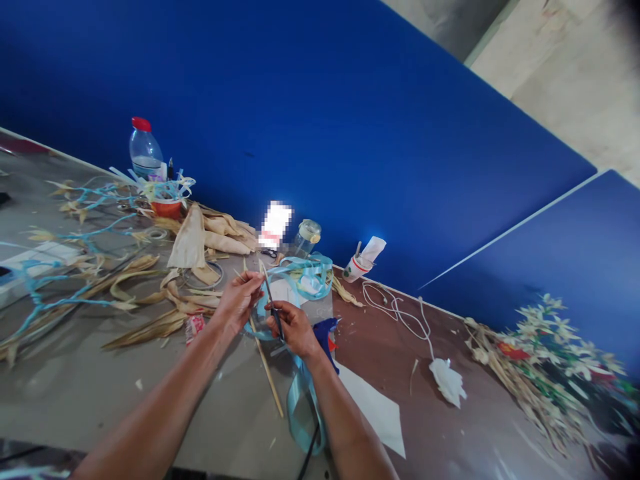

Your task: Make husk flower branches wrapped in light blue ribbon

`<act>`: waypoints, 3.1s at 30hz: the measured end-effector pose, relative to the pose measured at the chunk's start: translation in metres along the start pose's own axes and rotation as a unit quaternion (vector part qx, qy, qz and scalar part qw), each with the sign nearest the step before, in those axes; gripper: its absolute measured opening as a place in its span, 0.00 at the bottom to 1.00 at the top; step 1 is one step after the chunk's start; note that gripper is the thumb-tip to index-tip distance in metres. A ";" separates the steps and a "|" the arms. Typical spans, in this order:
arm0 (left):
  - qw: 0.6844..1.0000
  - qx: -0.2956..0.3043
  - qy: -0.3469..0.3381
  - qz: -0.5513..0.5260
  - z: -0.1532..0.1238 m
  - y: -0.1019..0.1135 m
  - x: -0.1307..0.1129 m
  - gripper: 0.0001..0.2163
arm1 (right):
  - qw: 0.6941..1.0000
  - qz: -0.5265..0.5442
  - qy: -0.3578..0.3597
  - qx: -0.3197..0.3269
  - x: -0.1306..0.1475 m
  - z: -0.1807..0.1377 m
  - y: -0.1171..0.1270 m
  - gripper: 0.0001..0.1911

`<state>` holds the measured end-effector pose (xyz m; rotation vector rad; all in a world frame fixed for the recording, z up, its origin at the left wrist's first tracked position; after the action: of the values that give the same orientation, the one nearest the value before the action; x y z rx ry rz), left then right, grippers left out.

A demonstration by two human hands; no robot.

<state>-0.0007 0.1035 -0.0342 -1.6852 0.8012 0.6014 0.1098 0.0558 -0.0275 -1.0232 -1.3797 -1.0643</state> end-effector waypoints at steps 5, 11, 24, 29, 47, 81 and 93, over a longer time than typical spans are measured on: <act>1.000 0.005 0.002 -0.001 -0.001 -0.001 -0.001 0.15 | 1.000 0.001 0.002 -0.002 -0.003 0.000 0.002 0.16; 1.000 0.007 0.003 -0.002 0.000 -0.001 -0.001 0.14 | 1.000 0.000 0.007 0.002 -0.003 0.000 0.002 0.15; 1.000 0.025 0.006 -0.018 0.000 -0.002 0.000 0.15 | 1.000 0.013 -0.006 0.002 0.002 -0.001 0.001 0.15; 1.000 0.023 0.011 -0.013 0.000 -0.002 -0.001 0.14 | 1.000 0.019 -0.008 -0.002 0.002 -0.002 0.003 0.15; 0.998 0.050 -0.010 -0.032 0.001 -0.003 -0.009 0.13 | 0.975 -0.210 -0.007 -0.072 0.003 0.000 0.053 0.19; 0.975 0.114 0.049 0.184 -0.007 -0.021 0.013 0.15 | 0.987 -0.007 0.038 -0.157 0.014 0.011 0.041 0.13; 0.964 0.160 0.078 0.199 -0.009 -0.026 0.022 0.14 | 0.986 0.057 -0.022 -0.157 0.007 0.014 0.046 0.09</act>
<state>0.0335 0.0939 -0.0319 -1.2922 1.2979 0.5779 0.1507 0.0804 -0.0184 -1.3450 -1.1941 -1.2028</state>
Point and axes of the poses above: each hand's wrist, its own z-axis towards the middle knuckle, its own y-axis out of the back of the hand, x = y × z, the point moved 9 cm from there along z, towards the middle knuckle, and after that the axes turned 1 degree about z, right-handed, at the moved point
